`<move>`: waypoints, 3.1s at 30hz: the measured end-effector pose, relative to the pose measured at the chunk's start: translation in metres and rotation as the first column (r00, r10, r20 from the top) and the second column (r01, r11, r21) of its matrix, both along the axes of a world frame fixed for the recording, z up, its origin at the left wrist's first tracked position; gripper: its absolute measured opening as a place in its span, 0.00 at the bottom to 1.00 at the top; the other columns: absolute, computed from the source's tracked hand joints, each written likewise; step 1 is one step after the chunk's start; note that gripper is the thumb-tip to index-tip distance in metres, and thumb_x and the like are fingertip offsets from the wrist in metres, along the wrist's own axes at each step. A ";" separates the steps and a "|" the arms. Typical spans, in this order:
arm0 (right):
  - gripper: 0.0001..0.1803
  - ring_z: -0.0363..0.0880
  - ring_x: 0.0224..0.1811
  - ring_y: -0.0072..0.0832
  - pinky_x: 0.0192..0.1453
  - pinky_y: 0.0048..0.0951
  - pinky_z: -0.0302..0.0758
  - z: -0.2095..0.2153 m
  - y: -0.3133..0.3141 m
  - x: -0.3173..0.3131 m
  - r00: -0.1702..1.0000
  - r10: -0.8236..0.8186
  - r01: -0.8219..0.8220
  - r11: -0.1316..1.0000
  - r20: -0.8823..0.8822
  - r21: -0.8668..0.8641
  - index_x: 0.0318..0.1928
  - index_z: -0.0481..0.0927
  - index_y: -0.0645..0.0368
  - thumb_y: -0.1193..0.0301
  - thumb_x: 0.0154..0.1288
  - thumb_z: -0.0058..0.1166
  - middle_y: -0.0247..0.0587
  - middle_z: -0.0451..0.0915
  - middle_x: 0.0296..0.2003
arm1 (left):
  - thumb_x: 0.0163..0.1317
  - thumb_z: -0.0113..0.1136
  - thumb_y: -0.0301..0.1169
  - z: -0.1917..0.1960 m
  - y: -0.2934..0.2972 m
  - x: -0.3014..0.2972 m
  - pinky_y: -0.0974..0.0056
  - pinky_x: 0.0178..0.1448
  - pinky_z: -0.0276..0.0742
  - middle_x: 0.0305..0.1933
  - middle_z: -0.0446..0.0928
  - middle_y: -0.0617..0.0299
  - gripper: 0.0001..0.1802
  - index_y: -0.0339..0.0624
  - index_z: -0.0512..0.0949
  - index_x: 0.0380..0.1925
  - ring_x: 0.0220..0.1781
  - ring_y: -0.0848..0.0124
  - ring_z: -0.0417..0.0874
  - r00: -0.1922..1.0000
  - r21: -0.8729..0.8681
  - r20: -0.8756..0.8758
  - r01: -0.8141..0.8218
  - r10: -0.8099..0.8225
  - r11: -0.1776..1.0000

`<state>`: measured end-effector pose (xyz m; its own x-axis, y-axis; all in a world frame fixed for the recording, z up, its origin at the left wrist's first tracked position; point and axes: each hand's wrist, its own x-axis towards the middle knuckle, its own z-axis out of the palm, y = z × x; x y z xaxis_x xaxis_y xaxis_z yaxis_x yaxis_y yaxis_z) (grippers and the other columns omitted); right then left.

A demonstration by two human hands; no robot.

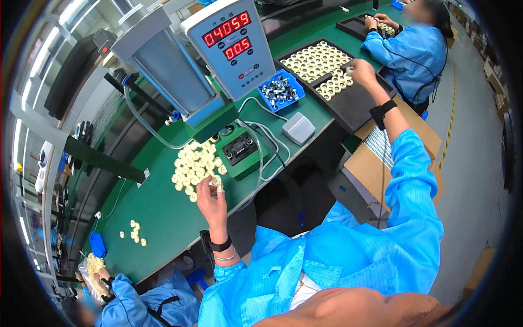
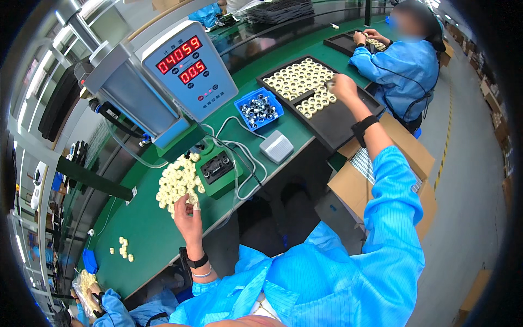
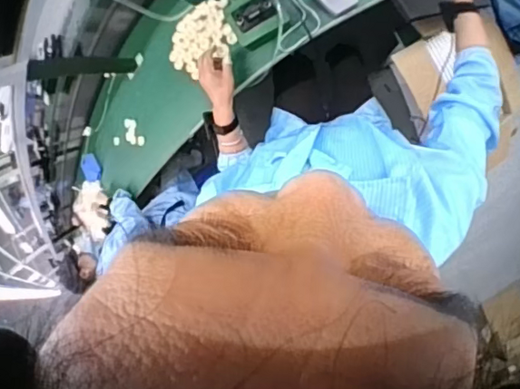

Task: Assembling small circular plastic and foam rings using an assembly machine and trays on a factory workbench.

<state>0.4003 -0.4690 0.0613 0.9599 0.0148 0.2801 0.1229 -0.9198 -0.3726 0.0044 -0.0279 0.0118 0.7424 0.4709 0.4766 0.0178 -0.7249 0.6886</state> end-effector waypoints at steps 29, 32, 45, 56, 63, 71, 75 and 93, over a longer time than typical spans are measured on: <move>0.21 0.82 0.51 0.34 0.53 0.32 0.77 -0.015 0.027 -0.087 0.892 0.388 -0.450 0.809 0.231 0.378 0.55 0.80 0.61 0.73 0.60 0.59 0.46 0.83 0.50 | 0.52 0.62 0.20 0.031 -0.017 0.100 0.63 0.40 0.77 0.43 0.79 0.54 0.17 0.35 0.82 0.44 0.35 0.63 0.80 0.958 -0.031 -0.085 0.271 -0.273 0.962; 0.19 0.81 0.49 0.26 0.48 0.24 0.77 0.001 0.076 -0.134 0.856 0.462 -0.512 0.702 0.231 0.494 0.54 0.80 0.61 0.74 0.61 0.60 0.42 0.81 0.53 | 0.52 0.62 0.21 0.032 -0.017 0.099 0.59 0.45 0.77 0.45 0.80 0.53 0.16 0.37 0.83 0.44 0.39 0.58 0.80 0.958 0.025 -0.108 0.271 -0.267 0.962; 0.11 0.83 0.39 0.48 0.46 0.44 0.79 -0.035 0.234 -0.063 0.767 0.642 -0.642 0.765 -0.013 -0.052 0.37 0.86 0.56 0.72 0.50 0.62 0.51 0.84 0.35 | 0.56 0.63 0.26 0.015 -0.020 0.099 0.57 0.52 0.75 0.46 0.82 0.57 0.11 0.45 0.86 0.40 0.47 0.56 0.80 0.983 0.118 0.018 0.177 -0.181 0.977; 0.13 0.83 0.42 0.45 0.48 0.44 0.78 -0.032 0.243 -0.051 0.805 0.575 -0.592 0.766 -0.147 -0.250 0.40 0.85 0.54 0.72 0.51 0.61 0.47 0.84 0.34 | 0.53 0.63 0.24 0.018 -0.019 0.091 0.56 0.55 0.76 0.51 0.80 0.55 0.12 0.43 0.86 0.39 0.51 0.55 0.78 0.984 0.249 -0.064 0.180 -0.169 0.952; 0.10 0.83 0.39 0.44 0.46 0.40 0.78 -0.050 0.242 -0.029 0.786 0.606 -0.613 0.790 -0.120 -0.025 0.34 0.85 0.57 0.74 0.47 0.61 0.48 0.84 0.33 | 0.55 0.63 0.27 0.031 -0.011 0.067 0.51 0.59 0.73 0.56 0.77 0.49 0.19 0.46 0.82 0.49 0.55 0.49 0.76 0.972 0.272 0.000 0.224 -0.233 0.936; 0.12 0.84 0.36 0.39 0.43 0.34 0.79 -0.056 0.222 -0.023 0.772 0.636 -0.634 0.771 -0.018 0.062 0.34 0.86 0.60 0.78 0.45 0.59 0.49 0.85 0.32 | 0.53 0.67 0.30 0.025 0.021 -0.017 0.51 0.58 0.73 0.59 0.75 0.49 0.24 0.46 0.80 0.53 0.58 0.51 0.74 0.932 0.508 -0.255 -0.097 0.257 0.856; 0.15 0.82 0.39 0.27 0.45 0.28 0.78 -0.027 0.202 -0.047 0.770 0.632 -0.473 0.663 -0.094 0.580 0.44 0.84 0.65 0.80 0.53 0.58 0.38 0.84 0.36 | 0.50 0.71 0.32 0.008 0.030 -0.046 0.52 0.56 0.75 0.59 0.74 0.49 0.25 0.47 0.80 0.52 0.55 0.51 0.75 0.881 0.483 -0.314 -0.174 0.355 0.858; 0.17 0.82 0.47 0.31 0.51 0.28 0.82 -0.015 0.234 -0.174 0.503 0.853 0.288 -0.320 0.141 0.902 0.56 0.74 0.71 0.79 0.68 0.52 0.48 0.80 0.47 | 0.50 0.65 0.23 -0.029 0.037 -0.054 0.52 0.52 0.75 0.52 0.76 0.53 0.22 0.43 0.80 0.49 0.50 0.53 0.76 0.939 0.425 -0.127 -0.240 0.320 0.873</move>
<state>0.2258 -0.2350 0.0466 0.7155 0.6978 0.0351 -0.5070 0.5531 -0.6611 -0.0495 0.0091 -0.0177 0.7017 0.4730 0.5329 0.3607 -0.8808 0.3067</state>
